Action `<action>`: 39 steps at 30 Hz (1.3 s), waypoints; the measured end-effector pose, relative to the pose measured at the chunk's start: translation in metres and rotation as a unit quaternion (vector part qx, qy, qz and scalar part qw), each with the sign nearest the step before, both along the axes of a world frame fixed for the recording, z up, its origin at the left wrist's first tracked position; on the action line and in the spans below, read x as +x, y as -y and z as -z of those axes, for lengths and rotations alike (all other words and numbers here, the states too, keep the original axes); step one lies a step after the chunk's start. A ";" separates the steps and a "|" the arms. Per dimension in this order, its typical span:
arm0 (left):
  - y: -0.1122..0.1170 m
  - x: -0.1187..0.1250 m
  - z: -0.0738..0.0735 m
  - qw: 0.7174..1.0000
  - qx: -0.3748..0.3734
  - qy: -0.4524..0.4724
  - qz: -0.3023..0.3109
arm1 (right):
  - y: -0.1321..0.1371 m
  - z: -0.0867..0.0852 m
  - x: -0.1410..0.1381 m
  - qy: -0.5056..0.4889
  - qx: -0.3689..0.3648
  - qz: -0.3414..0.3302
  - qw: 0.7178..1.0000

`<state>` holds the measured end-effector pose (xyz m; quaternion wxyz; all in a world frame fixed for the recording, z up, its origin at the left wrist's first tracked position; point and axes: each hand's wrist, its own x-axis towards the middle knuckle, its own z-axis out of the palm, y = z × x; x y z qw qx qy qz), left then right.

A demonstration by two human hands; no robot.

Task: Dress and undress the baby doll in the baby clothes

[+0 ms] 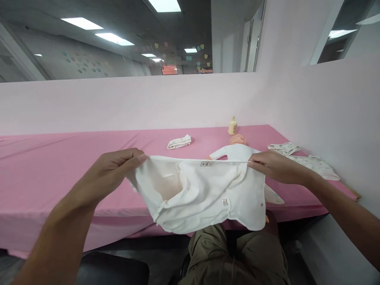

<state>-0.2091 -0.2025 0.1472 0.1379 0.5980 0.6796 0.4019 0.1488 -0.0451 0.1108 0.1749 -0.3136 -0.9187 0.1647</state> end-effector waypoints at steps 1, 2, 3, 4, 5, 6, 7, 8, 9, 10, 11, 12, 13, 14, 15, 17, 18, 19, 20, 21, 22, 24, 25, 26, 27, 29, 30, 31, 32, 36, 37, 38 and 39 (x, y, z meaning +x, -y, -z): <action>-0.001 0.001 0.002 0.999 0.004 0.029 -0.020 | -0.002 -0.001 0.001 -0.026 -0.040 0.013 0.999; -0.002 0.001 0.003 0.998 0.003 0.052 -0.038 | -0.005 -0.001 0.001 -0.060 -0.090 0.024 0.994; -0.004 0.002 0.004 0.996 -0.002 0.070 -0.052 | -0.009 0.000 0.002 -0.101 -0.145 0.035 0.984; -0.006 0.001 0.005 0.995 -0.012 0.081 -0.061 | -0.013 0.000 0.001 -0.147 -0.198 0.045 0.968; -0.009 0.000 0.006 0.994 -0.023 0.088 -0.063 | -0.018 0.002 0.000 -0.192 -0.244 0.056 0.949; -0.013 -0.002 0.007 0.994 -0.035 0.090 -0.059 | -0.024 0.004 -0.002 -0.230 -0.279 0.065 0.930; -0.019 -0.005 0.008 0.994 -0.045 0.088 -0.052 | -0.031 0.007 -0.006 -0.259 -0.304 0.073 0.914; -0.026 -0.009 0.010 0.994 -0.055 0.083 -0.042 | -0.039 0.010 -0.010 -0.277 -0.321 0.078 0.902; -0.035 -0.013 0.014 0.995 -0.064 0.077 -0.031 | -0.049 0.014 -0.016 -0.284 -0.331 0.080 0.896; -0.046 -0.019 0.018 0.995 -0.071 0.066 -0.021 | -0.059 0.019 -0.022 -0.283 -0.333 0.081 0.896; -0.059 -0.025 0.024 0.996 -0.078 0.051 -0.014 | -0.071 0.024 -0.029 -0.275 -0.328 0.081 0.900; -0.074 -0.033 0.032 0.996 -0.086 0.029 -0.005 | -0.082 0.030 -0.036 -0.265 -0.310 0.083 0.909; -0.090 -0.041 0.041 0.996 -0.093 -0.003 -0.013 | -0.095 0.036 -0.044 -0.252 -0.277 0.086 0.923; -0.107 -0.049 0.051 0.993 -0.104 -0.040 -0.035 | -0.106 0.042 -0.052 -0.234 -0.233 0.089 0.940; -0.125 -0.056 0.062 0.990 -0.112 -0.077 -0.039 | -0.118 0.049 -0.061 -0.210 -0.180 0.098 0.956; -0.159 -0.068 0.085 0.981 -0.128 -0.148 -0.023 | -0.139 0.062 -0.079 -0.130 -0.069 0.114 0.982; -0.174 -0.072 0.097 0.973 -0.133 -0.186 -0.020 | -0.147 0.068 -0.087 -0.079 -0.017 0.128 0.989; -0.188 -0.073 0.108 0.963 -0.140 -0.227 -0.032 | -0.155 0.074 -0.095 -0.021 0.029 0.141 0.989; -0.200 -0.074 0.118 0.952 -0.149 -0.263 -0.050 | -0.162 0.080 -0.102 0.034 0.066 0.155 0.985; -0.211 -0.073 0.128 0.940 -0.166 -0.291 -0.072 | -0.167 0.085 -0.109 0.080 0.093 0.166 0.978; -0.220 -0.071 0.136 0.932 -0.176 -0.303 -0.091 | -0.172 0.090 -0.114 0.114 0.110 0.175 0.972; -0.233 -0.067 0.149 0.920 -0.194 -0.318 -0.119 | -0.179 0.098 -0.121 0.145 0.120 0.187 0.964; -0.237 -0.064 0.154 0.916 -0.199 -0.323 -0.128 | -0.181 0.101 -0.122 0.147 0.117 0.191 0.963; -0.240 -0.062 0.158 0.912 -0.201 -0.330 -0.135 | -0.181 0.104 -0.121 0.148 0.115 0.196 0.963; -0.241 -0.058 0.161 0.909 -0.199 -0.339 -0.141 | -0.181 0.107 -0.118 0.146 0.113 0.200 0.962; -0.238 -0.046 0.167 0.906 -0.169 -0.359 -0.150 | -0.178 0.112 -0.106 0.110 0.105 0.220 0.964; -0.234 -0.037 0.169 0.909 -0.137 -0.365 -0.149 | -0.175 0.115 -0.097 0.074 0.100 0.236 0.964; -0.229 -0.025 0.171 0.917 -0.095 -0.362 -0.140 | -0.172 0.119 -0.086 0.028 0.094 0.255 0.962; -0.225 -0.011 0.172 0.928 -0.045 -0.349 -0.125 | -0.169 0.123 -0.073 -0.022 0.085 0.279 0.956; -0.219 0.061 0.170 0.976 0.108 -0.188 0.024 | -0.160 0.143 -0.024 -0.187 -0.015 0.370 0.910; -0.223 0.079 0.168 0.981 0.119 -0.149 0.043 | -0.158 0.149 -0.014 -0.237 -0.076 0.376 0.892; -0.229 0.095 0.166 0.985 0.118 -0.115 0.056 | -0.156 0.154 -0.007 -0.291 -0.143 0.372 0.870; -0.238 0.109 0.164 0.990 0.103 -0.083 0.057 | -0.153 0.159 -0.002 -0.342 -0.209 0.359 0.843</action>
